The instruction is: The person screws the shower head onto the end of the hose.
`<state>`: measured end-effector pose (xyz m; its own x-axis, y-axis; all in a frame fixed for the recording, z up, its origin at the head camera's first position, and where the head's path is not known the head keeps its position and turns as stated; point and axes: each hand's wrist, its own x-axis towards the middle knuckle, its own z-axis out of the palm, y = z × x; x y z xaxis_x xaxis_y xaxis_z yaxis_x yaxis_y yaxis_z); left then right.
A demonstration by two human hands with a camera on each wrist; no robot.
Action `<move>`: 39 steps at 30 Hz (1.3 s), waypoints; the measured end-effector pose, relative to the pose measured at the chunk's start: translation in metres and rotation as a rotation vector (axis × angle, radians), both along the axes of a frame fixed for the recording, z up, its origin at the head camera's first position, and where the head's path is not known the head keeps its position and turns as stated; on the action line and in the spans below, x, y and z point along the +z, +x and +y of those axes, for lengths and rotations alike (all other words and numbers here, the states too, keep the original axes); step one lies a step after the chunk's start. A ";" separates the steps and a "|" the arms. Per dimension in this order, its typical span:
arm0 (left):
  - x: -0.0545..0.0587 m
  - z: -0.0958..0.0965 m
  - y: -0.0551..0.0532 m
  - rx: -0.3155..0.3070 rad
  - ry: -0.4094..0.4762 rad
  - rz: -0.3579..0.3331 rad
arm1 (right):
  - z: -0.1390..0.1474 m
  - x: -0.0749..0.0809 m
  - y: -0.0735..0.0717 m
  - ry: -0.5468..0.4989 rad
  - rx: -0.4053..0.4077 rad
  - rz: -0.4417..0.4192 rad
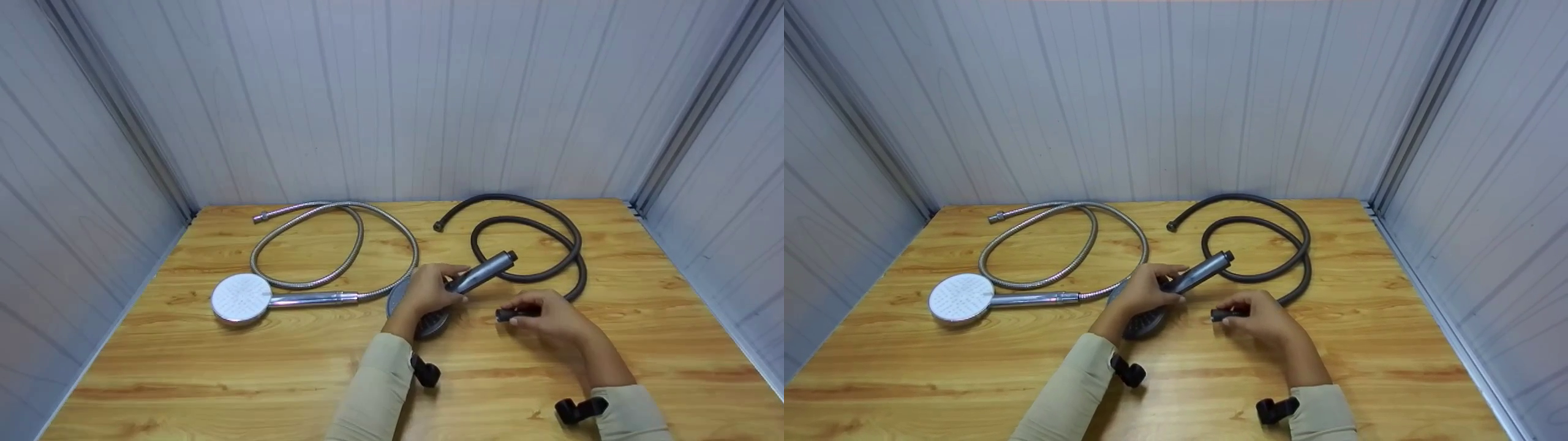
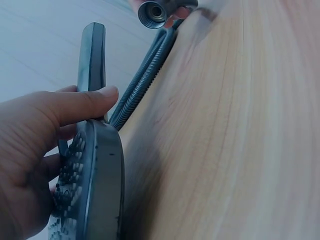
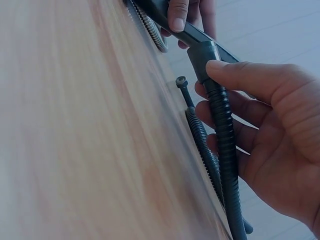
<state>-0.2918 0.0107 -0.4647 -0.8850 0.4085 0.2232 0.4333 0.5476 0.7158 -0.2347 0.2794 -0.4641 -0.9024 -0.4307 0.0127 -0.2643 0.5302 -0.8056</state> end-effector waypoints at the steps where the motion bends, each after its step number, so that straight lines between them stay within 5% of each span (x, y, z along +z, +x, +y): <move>1: 0.000 0.000 0.001 -0.001 0.019 -0.007 | 0.000 0.000 0.000 0.000 -0.002 -0.001; 8: 0.003 -0.003 0.005 0.006 0.040 -0.043 | 0.002 0.005 0.001 -0.028 -0.006 0.019; 22: 0.006 -0.013 0.012 -0.029 0.051 0.006 | 0.004 0.011 0.002 -0.037 -0.028 0.066; 39: 0.012 -0.024 0.018 -0.030 -0.072 0.121 | 0.004 0.015 0.005 -0.050 -0.034 0.096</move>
